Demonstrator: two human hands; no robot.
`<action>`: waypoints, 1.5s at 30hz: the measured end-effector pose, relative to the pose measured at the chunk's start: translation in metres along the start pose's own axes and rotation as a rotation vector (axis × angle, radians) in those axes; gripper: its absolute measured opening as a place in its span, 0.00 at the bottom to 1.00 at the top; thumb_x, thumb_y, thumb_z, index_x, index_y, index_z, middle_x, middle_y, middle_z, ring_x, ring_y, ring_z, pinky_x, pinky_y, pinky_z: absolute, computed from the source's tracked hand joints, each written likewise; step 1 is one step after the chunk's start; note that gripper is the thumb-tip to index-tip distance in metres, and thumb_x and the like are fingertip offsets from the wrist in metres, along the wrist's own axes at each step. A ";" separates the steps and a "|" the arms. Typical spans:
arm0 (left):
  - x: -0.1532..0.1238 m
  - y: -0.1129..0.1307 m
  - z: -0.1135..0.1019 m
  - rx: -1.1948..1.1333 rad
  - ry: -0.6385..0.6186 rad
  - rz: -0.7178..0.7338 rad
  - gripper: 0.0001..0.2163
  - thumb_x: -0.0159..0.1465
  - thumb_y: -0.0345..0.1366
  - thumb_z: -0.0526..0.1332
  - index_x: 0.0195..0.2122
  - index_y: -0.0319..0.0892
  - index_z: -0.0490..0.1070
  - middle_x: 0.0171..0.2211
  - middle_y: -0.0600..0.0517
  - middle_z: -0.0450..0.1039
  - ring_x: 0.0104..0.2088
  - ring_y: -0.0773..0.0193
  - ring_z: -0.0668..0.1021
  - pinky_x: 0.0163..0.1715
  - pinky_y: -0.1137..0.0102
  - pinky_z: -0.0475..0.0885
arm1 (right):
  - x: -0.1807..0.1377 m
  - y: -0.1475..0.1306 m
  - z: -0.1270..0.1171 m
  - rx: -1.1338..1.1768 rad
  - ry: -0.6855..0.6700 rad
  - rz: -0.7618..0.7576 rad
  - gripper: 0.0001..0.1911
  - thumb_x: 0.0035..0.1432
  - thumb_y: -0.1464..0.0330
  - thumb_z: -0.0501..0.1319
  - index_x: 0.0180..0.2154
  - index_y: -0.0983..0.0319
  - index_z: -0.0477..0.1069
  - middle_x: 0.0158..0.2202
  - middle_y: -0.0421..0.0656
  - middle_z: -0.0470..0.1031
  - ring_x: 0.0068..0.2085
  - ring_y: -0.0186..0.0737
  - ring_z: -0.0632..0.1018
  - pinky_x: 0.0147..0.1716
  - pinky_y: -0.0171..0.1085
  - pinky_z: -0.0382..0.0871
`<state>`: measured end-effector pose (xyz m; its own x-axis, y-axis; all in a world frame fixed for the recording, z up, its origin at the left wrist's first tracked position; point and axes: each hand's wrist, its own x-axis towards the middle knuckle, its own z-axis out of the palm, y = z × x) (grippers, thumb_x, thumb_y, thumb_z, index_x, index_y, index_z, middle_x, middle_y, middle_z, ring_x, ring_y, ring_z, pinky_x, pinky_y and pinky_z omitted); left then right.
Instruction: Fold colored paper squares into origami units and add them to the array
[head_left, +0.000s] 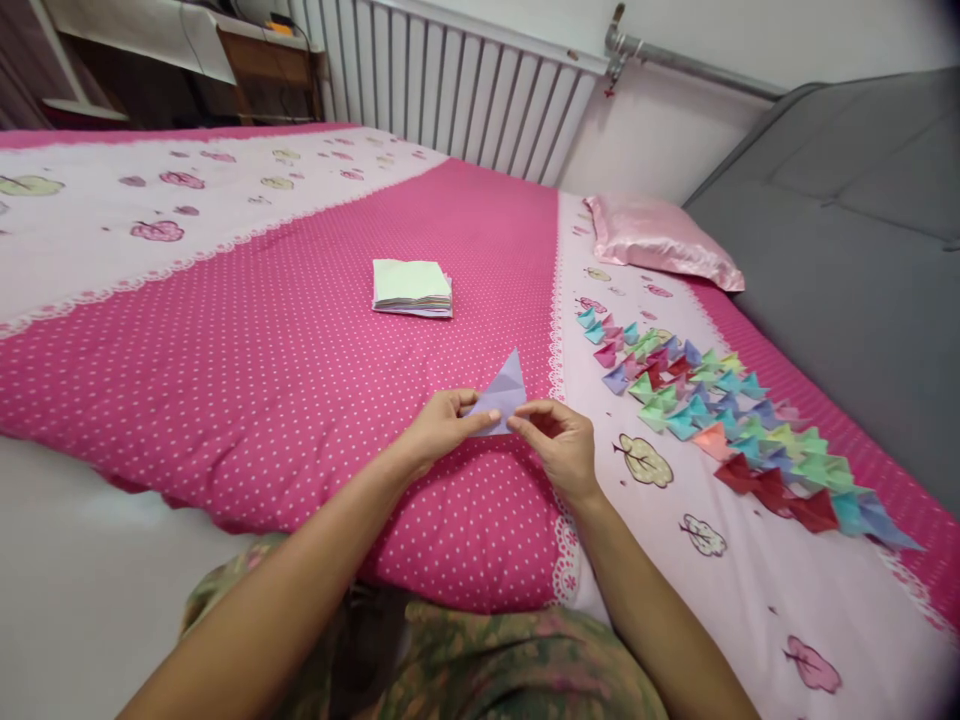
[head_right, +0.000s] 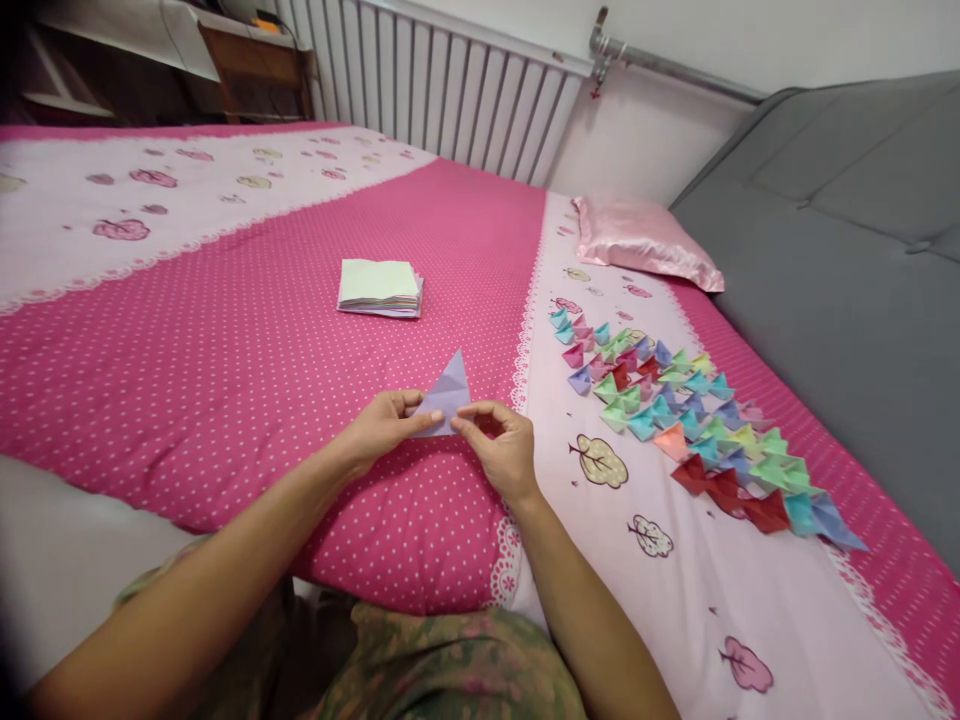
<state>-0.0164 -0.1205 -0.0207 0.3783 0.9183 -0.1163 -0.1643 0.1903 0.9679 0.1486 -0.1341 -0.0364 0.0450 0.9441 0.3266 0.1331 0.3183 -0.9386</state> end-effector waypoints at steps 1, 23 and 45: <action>0.001 -0.001 -0.001 0.004 0.018 -0.024 0.12 0.50 0.38 0.66 0.29 0.34 0.73 0.28 0.48 0.74 0.25 0.69 0.72 0.28 0.74 0.63 | 0.000 0.001 0.000 0.005 0.005 0.002 0.07 0.44 0.68 0.67 0.29 0.61 0.73 0.27 0.39 0.75 0.29 0.35 0.74 0.31 0.35 0.67; 0.000 -0.002 0.002 -0.027 0.088 -0.026 0.13 0.47 0.40 0.67 0.28 0.34 0.75 0.23 0.49 0.74 0.20 0.72 0.70 0.21 0.75 0.61 | -0.001 0.002 0.005 0.202 -0.123 0.076 0.15 0.44 0.70 0.67 0.37 0.57 0.71 0.37 0.40 0.76 0.38 0.39 0.76 0.39 0.38 0.70; -0.003 -0.003 0.003 -0.068 0.040 -0.059 0.13 0.48 0.39 0.67 0.28 0.32 0.76 0.26 0.46 0.75 0.24 0.69 0.72 0.30 0.72 0.65 | 0.003 0.000 0.002 0.148 0.045 0.169 0.11 0.48 0.61 0.63 0.25 0.63 0.71 0.21 0.36 0.69 0.24 0.31 0.68 0.27 0.32 0.62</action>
<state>-0.0144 -0.1243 -0.0230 0.3528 0.9177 -0.1824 -0.2047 0.2659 0.9420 0.1468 -0.1312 -0.0359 0.0988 0.9814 0.1647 -0.0268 0.1680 -0.9854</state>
